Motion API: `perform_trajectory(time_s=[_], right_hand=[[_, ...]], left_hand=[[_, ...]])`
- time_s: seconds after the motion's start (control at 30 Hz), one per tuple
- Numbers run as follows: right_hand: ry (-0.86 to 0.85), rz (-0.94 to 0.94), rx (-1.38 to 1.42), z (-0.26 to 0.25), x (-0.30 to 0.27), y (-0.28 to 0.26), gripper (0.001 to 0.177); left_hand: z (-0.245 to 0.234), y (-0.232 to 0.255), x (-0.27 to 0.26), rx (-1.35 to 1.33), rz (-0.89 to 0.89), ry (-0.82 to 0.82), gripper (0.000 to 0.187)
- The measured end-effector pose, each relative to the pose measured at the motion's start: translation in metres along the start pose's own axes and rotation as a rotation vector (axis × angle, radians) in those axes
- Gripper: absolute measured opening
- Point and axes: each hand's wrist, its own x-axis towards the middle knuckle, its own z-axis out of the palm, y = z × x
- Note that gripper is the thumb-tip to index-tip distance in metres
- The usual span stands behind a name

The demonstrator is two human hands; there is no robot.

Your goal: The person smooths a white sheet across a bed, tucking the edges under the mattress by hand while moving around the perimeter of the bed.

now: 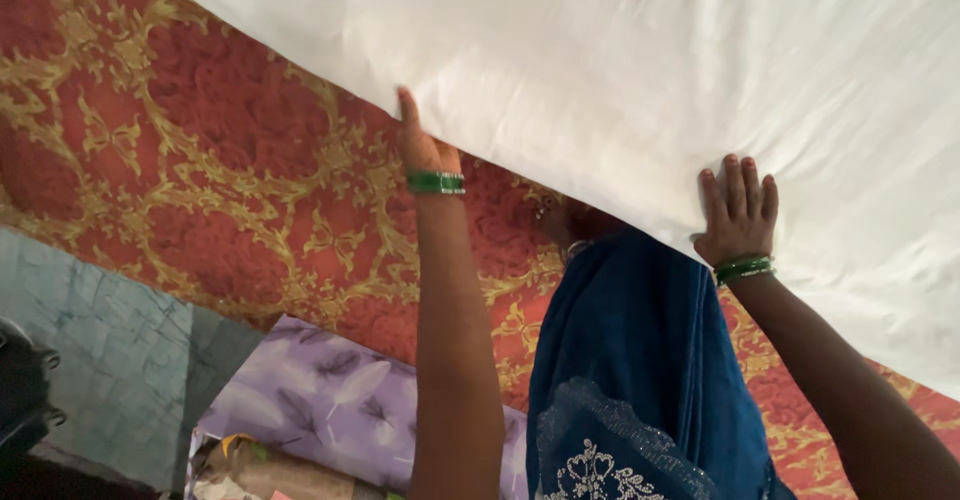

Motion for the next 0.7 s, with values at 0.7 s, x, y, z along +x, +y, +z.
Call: perform_trajectory(time_s=[0.7], right_hand=[[-0.047,0.028,0.069,-0.002,0.002,0.002,0.096]], left_hand=[[0.006,0.051,0.057,0.039,0.049,0.016,0.064]])
